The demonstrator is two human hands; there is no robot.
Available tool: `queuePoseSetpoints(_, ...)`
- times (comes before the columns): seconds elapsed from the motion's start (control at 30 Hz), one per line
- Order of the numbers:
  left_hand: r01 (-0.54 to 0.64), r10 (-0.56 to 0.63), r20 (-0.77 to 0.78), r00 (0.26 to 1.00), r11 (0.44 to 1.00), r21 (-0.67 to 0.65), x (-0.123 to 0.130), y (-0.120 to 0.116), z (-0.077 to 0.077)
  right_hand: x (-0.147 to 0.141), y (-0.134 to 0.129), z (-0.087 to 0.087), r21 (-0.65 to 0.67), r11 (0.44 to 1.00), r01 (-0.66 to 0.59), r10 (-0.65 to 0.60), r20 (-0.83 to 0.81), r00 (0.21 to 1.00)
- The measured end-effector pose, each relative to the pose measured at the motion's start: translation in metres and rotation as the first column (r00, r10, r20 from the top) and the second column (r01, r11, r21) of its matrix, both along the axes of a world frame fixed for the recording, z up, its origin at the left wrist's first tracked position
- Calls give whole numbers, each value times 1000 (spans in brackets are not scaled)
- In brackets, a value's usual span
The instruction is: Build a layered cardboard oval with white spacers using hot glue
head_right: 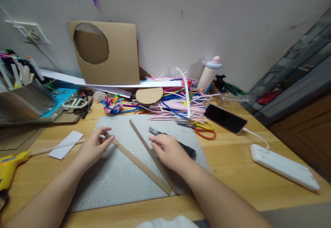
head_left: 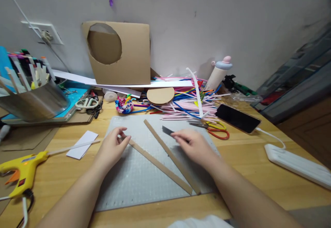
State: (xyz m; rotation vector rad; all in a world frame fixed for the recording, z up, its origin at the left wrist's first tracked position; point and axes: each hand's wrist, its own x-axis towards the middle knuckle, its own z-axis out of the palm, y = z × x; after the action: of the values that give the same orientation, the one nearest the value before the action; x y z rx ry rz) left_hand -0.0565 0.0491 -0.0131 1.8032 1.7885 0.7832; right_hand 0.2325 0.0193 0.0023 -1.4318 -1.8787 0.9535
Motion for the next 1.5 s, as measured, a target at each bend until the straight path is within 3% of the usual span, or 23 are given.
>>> queuePoseSetpoints(0.07, 9, -9, 4, 1000, 1000, 0, 1, -1, 0, 32, 11, 11, 88, 988, 129, -141, 143, 980)
queuePoseSetpoints(0.17, 23, -23, -3, 1000, 1000, 17, 2, -2, 2, 92, 28, 16, 130, 953, 275, -304, 374, 876)
queuePoseSetpoints(0.27, 99, -98, -47, 994, 995, 33, 10, -3, 7, 138, 38, 2, 85, 948, 305, -301, 545, 783)
queuePoseSetpoints(0.33, 201, -197, -98, 976, 979, 36, 22, -1, 12, 152, 41, -10, 88, 960, 264, -263, 596, 759)
queuePoseSetpoints(0.43, 361, -352, -188, 917, 932, 20, 47, 5, 20, 158, 45, -22, 124, 972, 201, -233, 639, 733)
queuePoseSetpoints(0.57, 549, -528, -293, 797, 836, -12, 76, 28, 24, 160, 53, -23, 118, 977, 180, -211, 683, 699)
queuePoseSetpoints(0.7, 698, -690, -342, 638, 706, -121, 86, 58, 24, 159, 53, -19, 30, 983, 182, -156, 664, 732)
queuePoseSetpoints(0.8, 729, -741, -350, 573, 656, -197, 86, 71, 24, 159, 46, -15, 7, 984, 176, -143, 616, 775)
queuePoseSetpoints(0.93, 730, -774, -329, 541, 626, -272, 81, 73, 32, 165, 26, -9, -54, 993, 103, -60, 518, 854)
queuePoseSetpoints(1.03, 721, -766, -299, 570, 640, -265, 69, 61, 53, 168, 6, -11, -84, 995, 54, -12, 437, 899)
queuePoseSetpoints(1.13, 721, -758, -219, 615, 653, -233, 53, 38, 80, 165, -7, -21, -46, 995, 86, -61, 396, 916)
queuePoseSetpoints(1.17, 713, -745, -128, 655, 665, -221, 48, 29, 87, 163, -9, -23, -28, 994, 107, -88, 384, 919)
queuePoseSetpoints(1.2, 695, -697, 72, 713, 689, -204, 44, 18, 91, 162, -9, -24, -12, 992, 129, -115, 370, 922)
queuePoseSetpoints(1.23, 661, -596, 305, 742, 727, -186, 42, 8, 92, 161, -9, -24, 4, 988, 155, -147, 352, 924)
queuePoseSetpoints(1.27, 603, -440, 531, 724, 778, -177, 40, -2, 91, 160, -8, -22, 24, 982, 187, -184, 331, 925)
queuePoseSetpoints(1.33, 454, -89, 805, 586, 859, -236, 42, -19, 84, 158, -6, -15, 81, 957, 279, -291, 278, 916)
queuePoseSetpoints(1.4, 344, 144, 881, 450, 883, -320, 48, -33, 74, 150, -10, -6, 127, 911, 393, -410, 168, 897)
queuePoseSetpoints(1.47, 291, 234, 899, 370, 890, -351, 55, -42, 66, 130, -21, 1, 109, 880, 463, -467, 15, 884)
queuePoseSetpoints(1.5, 279, 239, 906, 351, 897, -344, 59, -45, 63, 116, -29, 4, 74, 890, 451, -449, -40, 893)
